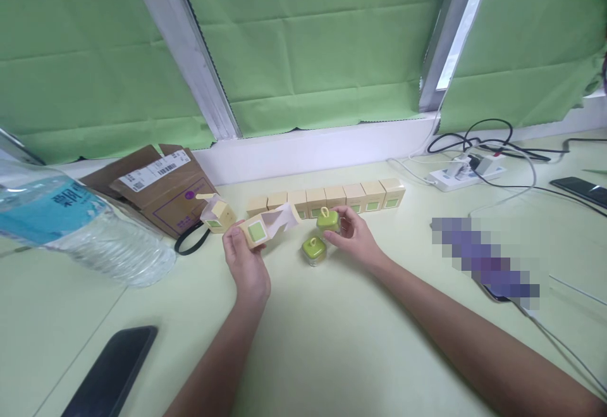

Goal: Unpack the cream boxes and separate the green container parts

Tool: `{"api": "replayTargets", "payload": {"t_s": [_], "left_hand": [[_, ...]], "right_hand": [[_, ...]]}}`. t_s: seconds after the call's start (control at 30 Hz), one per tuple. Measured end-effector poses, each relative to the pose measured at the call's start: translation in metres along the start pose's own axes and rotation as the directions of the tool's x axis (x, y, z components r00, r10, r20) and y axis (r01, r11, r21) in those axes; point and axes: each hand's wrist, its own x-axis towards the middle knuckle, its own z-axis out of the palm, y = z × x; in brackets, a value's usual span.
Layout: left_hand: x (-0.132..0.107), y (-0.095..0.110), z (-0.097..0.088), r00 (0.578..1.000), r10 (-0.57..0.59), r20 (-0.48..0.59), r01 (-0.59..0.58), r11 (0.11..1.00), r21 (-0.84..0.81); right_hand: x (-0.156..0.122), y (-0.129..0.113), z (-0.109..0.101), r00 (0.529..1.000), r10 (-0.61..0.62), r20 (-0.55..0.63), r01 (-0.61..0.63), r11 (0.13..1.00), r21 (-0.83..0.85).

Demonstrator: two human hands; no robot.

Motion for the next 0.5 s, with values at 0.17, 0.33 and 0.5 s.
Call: {"api": "replayTargets", "payload": {"t_s": [0.17,0.33,0.5], "left_hand": [[0.004,-0.001,-0.002,0.997,-0.073,-0.034,0.072,0.997,-0.021],[0.003,0.002,-0.001,0.993,-0.114,0.035,0.116,0.991,-0.066],[0.001,0.003,-0.002,0.986,-0.14,0.087,0.149,0.984,-0.102]], "right_hand": [[0.004,0.004,-0.01,0.997,0.046,0.065,-0.037,0.99,-0.137],[0.003,0.006,-0.015,0.993,0.058,0.098,-0.027,0.955,-0.295],[0.0,0.007,-0.013,0.989,0.024,0.148,0.037,0.916,-0.399]]}}
